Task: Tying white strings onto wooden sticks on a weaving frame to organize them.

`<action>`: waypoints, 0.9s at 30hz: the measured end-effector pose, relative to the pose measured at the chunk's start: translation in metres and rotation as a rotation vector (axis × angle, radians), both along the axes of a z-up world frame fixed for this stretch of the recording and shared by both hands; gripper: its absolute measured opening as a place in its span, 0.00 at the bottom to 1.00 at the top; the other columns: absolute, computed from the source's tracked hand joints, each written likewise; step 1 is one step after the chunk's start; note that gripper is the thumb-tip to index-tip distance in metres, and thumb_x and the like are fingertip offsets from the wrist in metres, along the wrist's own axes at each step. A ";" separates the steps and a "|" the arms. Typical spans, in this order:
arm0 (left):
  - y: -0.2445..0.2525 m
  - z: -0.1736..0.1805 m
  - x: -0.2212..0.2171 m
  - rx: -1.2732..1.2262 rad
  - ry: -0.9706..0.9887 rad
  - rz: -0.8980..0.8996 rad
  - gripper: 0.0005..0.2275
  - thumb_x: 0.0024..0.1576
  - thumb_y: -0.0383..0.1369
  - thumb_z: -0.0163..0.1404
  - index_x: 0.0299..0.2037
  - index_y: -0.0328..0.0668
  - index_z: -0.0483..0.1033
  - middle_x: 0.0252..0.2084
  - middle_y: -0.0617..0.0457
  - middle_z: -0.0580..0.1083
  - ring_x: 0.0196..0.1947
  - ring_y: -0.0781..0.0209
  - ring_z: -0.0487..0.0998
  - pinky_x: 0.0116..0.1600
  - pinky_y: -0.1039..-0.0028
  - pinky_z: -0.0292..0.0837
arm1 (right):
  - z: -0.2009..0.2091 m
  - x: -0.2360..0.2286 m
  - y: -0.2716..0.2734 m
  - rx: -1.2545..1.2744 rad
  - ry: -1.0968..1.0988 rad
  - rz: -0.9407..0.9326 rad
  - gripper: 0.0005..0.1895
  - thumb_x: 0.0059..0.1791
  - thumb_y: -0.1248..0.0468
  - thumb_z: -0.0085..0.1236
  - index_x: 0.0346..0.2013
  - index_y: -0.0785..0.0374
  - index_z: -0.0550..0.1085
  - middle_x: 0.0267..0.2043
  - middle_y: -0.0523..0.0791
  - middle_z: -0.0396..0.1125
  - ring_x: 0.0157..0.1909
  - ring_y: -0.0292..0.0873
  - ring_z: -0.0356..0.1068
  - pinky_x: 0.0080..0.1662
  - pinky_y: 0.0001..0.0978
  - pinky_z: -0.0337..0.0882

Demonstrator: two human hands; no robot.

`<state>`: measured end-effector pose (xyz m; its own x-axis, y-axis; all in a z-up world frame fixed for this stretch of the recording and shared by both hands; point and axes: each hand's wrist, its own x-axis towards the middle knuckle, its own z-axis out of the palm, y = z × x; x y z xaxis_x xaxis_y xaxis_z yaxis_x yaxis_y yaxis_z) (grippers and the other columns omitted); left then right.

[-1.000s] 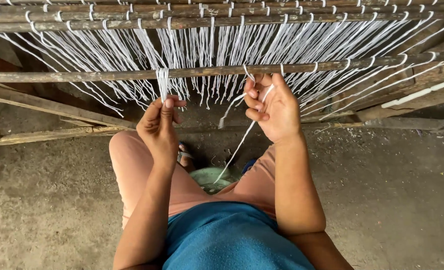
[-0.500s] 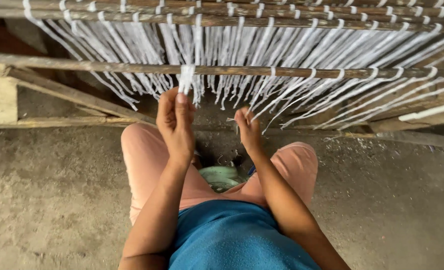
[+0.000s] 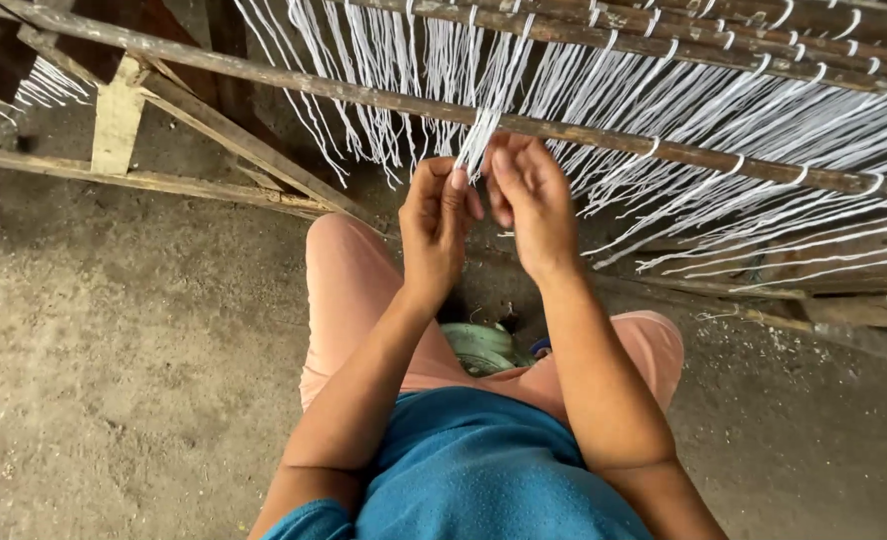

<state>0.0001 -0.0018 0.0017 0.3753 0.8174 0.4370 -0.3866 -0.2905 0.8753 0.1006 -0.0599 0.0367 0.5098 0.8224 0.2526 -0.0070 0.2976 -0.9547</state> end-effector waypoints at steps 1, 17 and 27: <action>0.001 0.001 -0.001 0.004 -0.001 0.001 0.08 0.70 0.31 0.41 0.46 0.37 0.71 0.21 0.50 0.73 0.16 0.67 0.65 0.24 0.78 0.62 | -0.004 0.004 0.006 0.004 -0.001 0.001 0.11 0.60 0.58 0.47 0.43 0.62 0.69 0.22 0.44 0.59 0.17 0.35 0.57 0.22 0.22 0.58; 0.001 -0.001 0.000 -0.021 -0.086 -0.019 0.06 0.68 0.33 0.47 0.46 0.40 0.73 0.24 0.51 0.72 0.24 0.69 0.69 0.29 0.80 0.63 | -0.011 0.012 -0.002 0.328 0.511 0.174 0.11 0.56 0.60 0.52 0.50 0.62 0.66 0.46 0.48 0.62 0.38 0.40 0.67 0.40 0.30 0.73; -0.001 -0.003 0.001 0.034 -0.040 0.027 0.05 0.68 0.31 0.48 0.49 0.41 0.75 0.20 0.50 0.72 0.21 0.70 0.67 0.29 0.78 0.61 | -0.012 0.011 0.007 0.099 0.349 0.002 0.07 0.55 0.69 0.57 0.47 0.67 0.74 0.40 0.45 0.68 0.29 0.30 0.63 0.31 0.17 0.64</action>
<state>0.0013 -0.0025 -0.0011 0.3355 0.8114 0.4787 -0.4125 -0.3303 0.8490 0.1120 -0.0526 0.0250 0.5780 0.8036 0.1421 -0.3282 0.3884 -0.8611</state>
